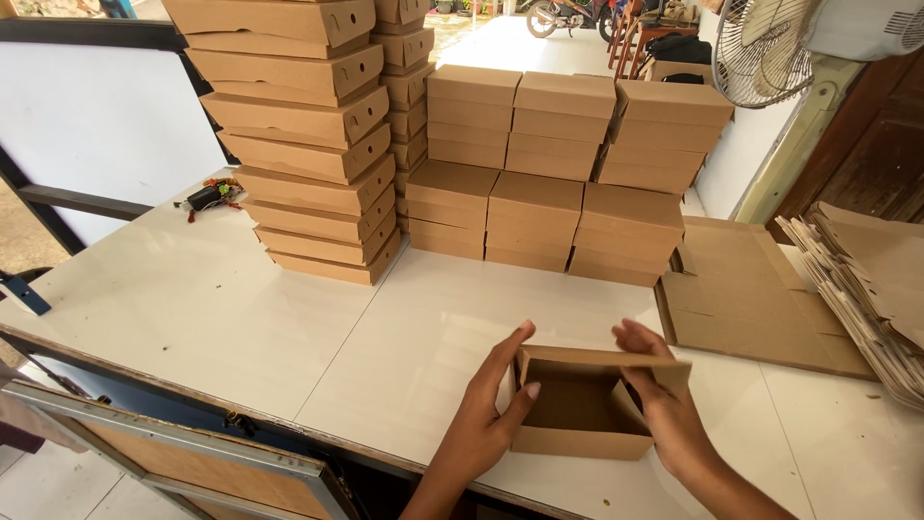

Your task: The person folds a flat cardboard sheet into a small rectangular box by hand, creasing the edges and tucking the flaps to form the sides. The completed box is placed on a stack of similar boxes on the table.

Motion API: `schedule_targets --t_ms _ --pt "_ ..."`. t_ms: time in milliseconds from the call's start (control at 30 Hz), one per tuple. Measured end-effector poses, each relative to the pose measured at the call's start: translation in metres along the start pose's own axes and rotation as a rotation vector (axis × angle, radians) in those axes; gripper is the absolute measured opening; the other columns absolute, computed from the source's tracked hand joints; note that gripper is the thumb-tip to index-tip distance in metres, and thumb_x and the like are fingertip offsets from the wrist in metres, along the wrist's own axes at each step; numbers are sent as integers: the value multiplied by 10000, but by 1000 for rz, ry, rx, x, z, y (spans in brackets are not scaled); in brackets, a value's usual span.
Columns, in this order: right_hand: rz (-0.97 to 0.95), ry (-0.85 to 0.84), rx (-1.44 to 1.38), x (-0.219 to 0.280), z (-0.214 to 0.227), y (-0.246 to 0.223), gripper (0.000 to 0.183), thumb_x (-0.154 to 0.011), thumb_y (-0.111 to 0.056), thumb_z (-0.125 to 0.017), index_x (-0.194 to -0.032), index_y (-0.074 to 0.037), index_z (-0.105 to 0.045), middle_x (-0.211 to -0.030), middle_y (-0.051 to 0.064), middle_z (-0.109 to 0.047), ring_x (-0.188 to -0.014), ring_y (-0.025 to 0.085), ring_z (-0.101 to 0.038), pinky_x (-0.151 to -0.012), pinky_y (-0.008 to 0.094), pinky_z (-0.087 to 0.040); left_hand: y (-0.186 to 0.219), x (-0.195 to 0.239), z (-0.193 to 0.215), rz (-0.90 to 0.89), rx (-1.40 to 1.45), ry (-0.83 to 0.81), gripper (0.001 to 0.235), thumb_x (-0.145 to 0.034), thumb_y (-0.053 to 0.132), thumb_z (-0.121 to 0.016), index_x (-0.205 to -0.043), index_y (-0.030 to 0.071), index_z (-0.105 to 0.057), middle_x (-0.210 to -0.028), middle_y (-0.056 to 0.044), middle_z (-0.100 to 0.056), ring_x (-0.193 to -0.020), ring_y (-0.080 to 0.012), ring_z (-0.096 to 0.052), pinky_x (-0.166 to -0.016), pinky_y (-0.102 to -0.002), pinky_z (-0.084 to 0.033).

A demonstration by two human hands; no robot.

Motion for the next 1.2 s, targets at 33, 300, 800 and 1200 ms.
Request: schedule_targets --t_ms 33,300,800,1200 --pt "0 3 0 2 3 3 482 -955 -165 -537 -1437 -187 -534 -1518 30 -610 -1477 131 -505 -1235 309 -363 0 -1 0 -1 1 -2 587 -1043 312 -483 -1576 122 -329 -1649 -87 -392 -1557 -248 -312 -1249 -421 -239" --pt "677 46 258 19 8 -32 644 -1040 -421 -355 -1569 -55 -319 -1238 151 -698 -1255 221 -597 -1135 391 -392 1 -13 -7 -22 -60 -84 702 -1034 568 -326 -1630 228 -184 -1607 -90 -419 -1510 -246 -364 -1208 -427 -273" --pt "1397 50 516 50 8 -33 705 -920 317 -265 -1554 22 -355 -1479 324 -498 -1400 446 -559 -1116 501 -608 26 -20 -3 -580 -276 160 499 -1107 20 -452 -1589 97 -349 -1396 -184 -538 -1236 -320 -607 -1049 -390 -501" --pt "961 2 370 40 1 -42 671 -1039 -376 -315 -1637 -126 -140 -1636 179 -417 -1360 253 -570 -722 259 -371 18 -17 11 -543 -123 281 651 -899 -246 -381 -1446 62 -556 -1499 -214 -565 -1417 -365 -556 -1050 -368 -554"
Point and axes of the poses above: each hand's wrist, its own x-axis away from the middle knuckle, its own z-axis out of the back of the hand, y = z × x, the point moved 8 cm from there along -x, towards the middle knuckle
